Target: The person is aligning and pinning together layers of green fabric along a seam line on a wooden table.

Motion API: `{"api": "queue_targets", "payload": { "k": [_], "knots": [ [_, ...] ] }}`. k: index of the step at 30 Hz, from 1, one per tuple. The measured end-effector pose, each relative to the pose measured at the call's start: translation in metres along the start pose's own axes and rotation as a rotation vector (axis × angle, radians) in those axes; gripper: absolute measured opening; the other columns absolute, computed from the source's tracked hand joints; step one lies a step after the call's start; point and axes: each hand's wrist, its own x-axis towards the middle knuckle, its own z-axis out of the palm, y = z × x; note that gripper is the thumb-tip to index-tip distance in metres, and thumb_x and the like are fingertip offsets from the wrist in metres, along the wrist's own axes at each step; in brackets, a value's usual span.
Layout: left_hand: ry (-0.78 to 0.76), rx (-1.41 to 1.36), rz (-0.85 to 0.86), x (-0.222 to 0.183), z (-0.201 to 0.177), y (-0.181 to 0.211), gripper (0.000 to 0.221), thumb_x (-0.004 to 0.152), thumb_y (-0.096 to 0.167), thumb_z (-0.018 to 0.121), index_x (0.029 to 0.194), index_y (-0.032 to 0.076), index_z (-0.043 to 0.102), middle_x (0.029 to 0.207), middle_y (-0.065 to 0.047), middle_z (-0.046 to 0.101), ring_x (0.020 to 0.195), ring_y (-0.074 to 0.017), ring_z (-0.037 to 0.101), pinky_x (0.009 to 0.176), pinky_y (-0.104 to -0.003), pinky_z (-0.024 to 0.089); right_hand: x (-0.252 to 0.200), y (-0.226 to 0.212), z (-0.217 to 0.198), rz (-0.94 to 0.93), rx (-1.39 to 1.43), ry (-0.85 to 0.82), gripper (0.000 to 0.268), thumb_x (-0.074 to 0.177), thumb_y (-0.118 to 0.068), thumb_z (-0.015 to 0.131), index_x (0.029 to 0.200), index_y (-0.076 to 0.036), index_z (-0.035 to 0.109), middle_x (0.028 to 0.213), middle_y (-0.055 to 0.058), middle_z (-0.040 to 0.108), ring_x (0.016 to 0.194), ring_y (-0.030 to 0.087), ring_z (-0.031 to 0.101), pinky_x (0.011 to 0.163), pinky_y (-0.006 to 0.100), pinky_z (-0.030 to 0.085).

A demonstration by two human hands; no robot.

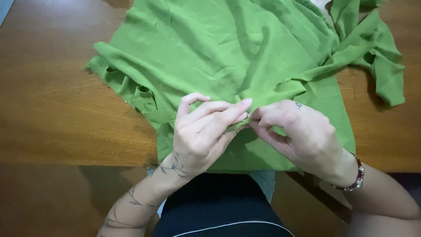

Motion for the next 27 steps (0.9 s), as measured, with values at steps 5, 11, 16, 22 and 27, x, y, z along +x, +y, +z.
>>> {"api": "queue_targets", "payload": {
  "k": [5,11,16,22,27],
  "knots": [
    [0.033,-0.074,-0.044,-0.002,0.001,-0.003,0.016,0.094,0.007,0.077,0.109,0.009,0.073,0.086,0.001,0.076,0.092,-0.0193,0.072,0.093,-0.041,0.039,0.001,0.006,-0.002,-0.064,0.035,-0.022,0.020,0.091,0.002,0.075,0.099,0.000,0.056,0.101,0.015,0.074,0.087,0.022,0.073,0.079,0.030,0.060],
    [0.030,-0.062,-0.059,-0.002,-0.006,-0.006,0.004,0.093,0.019,0.073,0.096,0.016,0.072,0.088,0.003,0.075,0.094,-0.0220,0.066,0.091,-0.044,0.036,0.021,0.011,-0.013,-0.062,0.075,-0.142,0.019,0.084,-0.006,0.077,0.096,-0.006,0.062,0.093,0.005,0.074,0.080,0.014,0.072,0.075,0.026,0.059],
    [0.042,0.005,0.017,-0.010,-0.003,-0.010,0.017,0.082,0.016,0.083,0.097,0.015,0.074,0.088,0.003,0.074,0.097,-0.0213,0.062,0.086,-0.045,0.037,0.083,0.036,-0.006,-0.026,0.215,-0.197,0.014,0.079,-0.006,0.077,0.090,-0.007,0.069,0.085,0.002,0.076,0.077,0.011,0.074,0.077,0.021,0.060],
    [0.022,0.003,0.090,-0.012,-0.003,-0.012,0.010,0.093,0.020,0.073,0.100,0.013,0.069,0.089,0.002,0.071,0.094,-0.0246,0.060,0.089,-0.056,0.037,0.188,0.076,0.051,-0.096,0.136,-0.277,0.010,0.088,-0.014,0.073,0.096,-0.009,0.071,0.092,0.004,0.076,0.084,0.017,0.071,0.080,0.029,0.059],
    [0.133,0.028,0.108,-0.009,0.000,-0.010,0.022,0.109,0.025,0.063,0.090,0.015,0.068,0.077,0.004,0.069,0.089,-0.0205,0.061,0.084,-0.044,0.039,0.285,0.113,0.116,0.053,0.027,-0.254,0.013,0.091,-0.021,0.071,0.097,-0.010,0.071,0.092,0.004,0.076,0.082,0.018,0.071,0.076,0.033,0.053]
  ]
}}
